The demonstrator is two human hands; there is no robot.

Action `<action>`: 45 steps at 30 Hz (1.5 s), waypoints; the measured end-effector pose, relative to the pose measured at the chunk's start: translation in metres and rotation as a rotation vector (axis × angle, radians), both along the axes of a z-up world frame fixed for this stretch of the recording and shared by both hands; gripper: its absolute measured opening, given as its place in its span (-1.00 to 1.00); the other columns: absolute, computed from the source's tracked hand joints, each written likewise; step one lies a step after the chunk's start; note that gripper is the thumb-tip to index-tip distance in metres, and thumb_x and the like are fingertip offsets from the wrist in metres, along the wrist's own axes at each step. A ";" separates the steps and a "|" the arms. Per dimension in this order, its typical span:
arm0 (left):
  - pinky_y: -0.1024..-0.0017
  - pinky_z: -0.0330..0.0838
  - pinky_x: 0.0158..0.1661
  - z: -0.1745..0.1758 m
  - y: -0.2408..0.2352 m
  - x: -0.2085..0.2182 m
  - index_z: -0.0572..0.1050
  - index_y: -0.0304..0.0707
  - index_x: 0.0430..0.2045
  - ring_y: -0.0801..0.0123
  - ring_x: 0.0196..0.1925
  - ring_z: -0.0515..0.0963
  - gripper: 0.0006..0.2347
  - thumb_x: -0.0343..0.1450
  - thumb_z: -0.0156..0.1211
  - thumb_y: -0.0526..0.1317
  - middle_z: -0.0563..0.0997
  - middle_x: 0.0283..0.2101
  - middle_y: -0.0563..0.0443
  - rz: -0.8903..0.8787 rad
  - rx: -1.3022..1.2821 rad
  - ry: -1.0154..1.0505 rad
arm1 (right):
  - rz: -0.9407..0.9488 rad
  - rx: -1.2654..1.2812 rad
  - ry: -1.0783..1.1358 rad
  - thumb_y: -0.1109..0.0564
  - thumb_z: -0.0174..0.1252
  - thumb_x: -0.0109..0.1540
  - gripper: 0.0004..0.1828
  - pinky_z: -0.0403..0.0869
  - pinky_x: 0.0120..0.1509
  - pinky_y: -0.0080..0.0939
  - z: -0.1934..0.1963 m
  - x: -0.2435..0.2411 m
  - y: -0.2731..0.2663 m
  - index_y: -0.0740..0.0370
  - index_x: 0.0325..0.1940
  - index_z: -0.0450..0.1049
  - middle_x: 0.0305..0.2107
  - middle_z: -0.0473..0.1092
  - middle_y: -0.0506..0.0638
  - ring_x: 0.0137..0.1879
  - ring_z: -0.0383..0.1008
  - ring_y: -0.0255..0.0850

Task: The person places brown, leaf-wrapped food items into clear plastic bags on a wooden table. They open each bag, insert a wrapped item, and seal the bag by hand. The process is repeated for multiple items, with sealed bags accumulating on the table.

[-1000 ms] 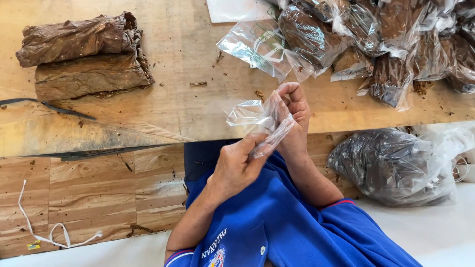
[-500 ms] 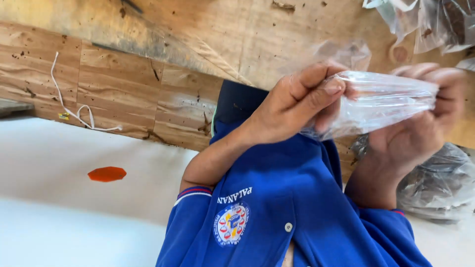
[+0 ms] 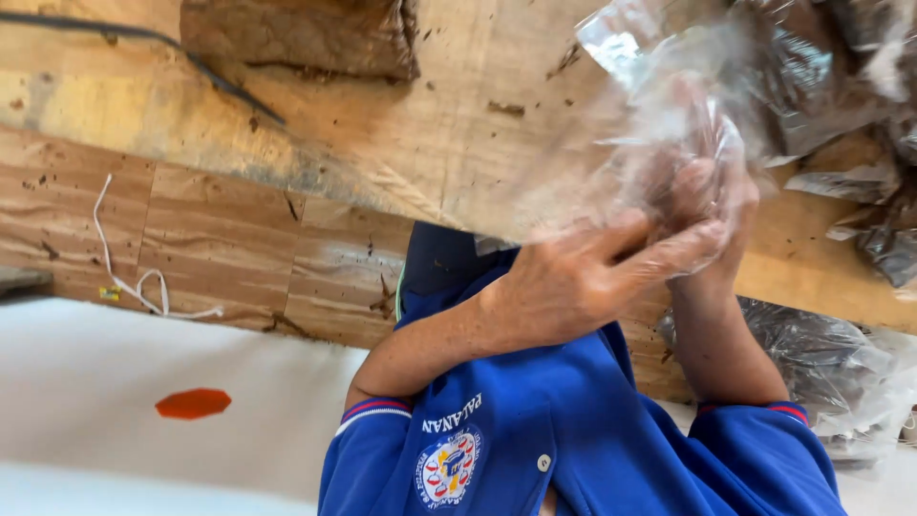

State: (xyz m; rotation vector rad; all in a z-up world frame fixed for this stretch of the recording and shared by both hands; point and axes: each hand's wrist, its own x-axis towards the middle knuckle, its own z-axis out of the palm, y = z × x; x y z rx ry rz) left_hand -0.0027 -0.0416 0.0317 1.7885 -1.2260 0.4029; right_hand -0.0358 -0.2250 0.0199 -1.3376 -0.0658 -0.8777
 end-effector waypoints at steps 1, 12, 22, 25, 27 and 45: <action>0.40 0.57 -0.11 -0.002 0.000 0.004 0.36 0.14 0.38 0.46 -0.19 0.60 -0.61 0.70 0.21 -0.39 0.49 -0.20 0.25 -0.050 -0.054 0.062 | 0.056 0.071 0.021 0.01 -0.05 0.36 -0.71 0.14 0.24 0.01 0.003 -0.001 -0.004 0.14 0.04 0.08 -0.10 0.11 0.20 0.08 0.11 0.01; 0.35 0.55 -0.44 0.023 -0.034 0.042 0.65 0.07 -0.08 0.22 -0.55 0.47 -0.82 0.57 0.08 -0.18 0.36 -0.51 0.11 -0.112 -0.410 -0.007 | 0.510 0.509 0.022 -0.09 -0.09 0.42 -0.43 -0.07 0.55 0.12 0.024 0.044 0.017 0.03 0.44 -0.09 0.33 -0.06 0.23 0.47 -0.09 0.06; 0.44 0.59 0.04 0.052 -0.026 0.086 0.59 -0.42 -0.10 0.32 -0.02 0.70 -0.84 0.56 0.10 -0.32 0.71 -0.06 -0.12 -0.624 -0.255 0.744 | 0.769 0.709 -0.027 -0.16 0.08 0.39 -0.22 0.28 0.53 0.18 0.037 0.155 0.020 0.00 0.63 -0.01 0.44 0.12 0.30 0.43 0.29 0.12; 0.50 0.43 -0.15 0.035 -0.012 0.101 0.66 -0.37 -0.18 0.39 -0.18 0.63 -0.79 0.55 0.12 -0.21 0.72 -0.19 -0.04 -0.522 -0.332 0.915 | 1.001 1.103 -0.114 -0.05 -0.07 0.46 -0.32 0.27 0.55 0.21 0.027 0.144 0.023 0.05 0.66 -0.01 0.44 0.08 0.35 0.45 0.25 0.19; 0.59 0.27 -0.36 0.016 -0.009 0.108 0.71 -0.34 -0.23 0.49 -0.35 0.55 -0.75 0.52 0.16 -0.14 0.72 -0.31 0.03 -0.401 -0.401 1.009 | 1.198 1.413 -0.145 0.05 -0.23 0.53 -0.41 0.20 0.62 0.25 0.036 0.123 0.033 0.06 0.68 -0.02 0.49 0.01 0.34 0.49 0.19 0.21; 0.36 0.54 -0.16 0.058 -0.055 0.088 0.53 -0.47 -0.12 0.13 -0.18 0.70 -0.87 0.59 0.03 -0.37 0.67 -0.18 -0.16 -0.629 -0.117 0.507 | 0.663 0.724 0.208 0.14 0.15 0.35 -0.22 0.60 -0.33 -0.27 0.055 0.166 -0.019 0.02 0.63 0.03 0.16 0.39 0.22 0.09 0.57 0.15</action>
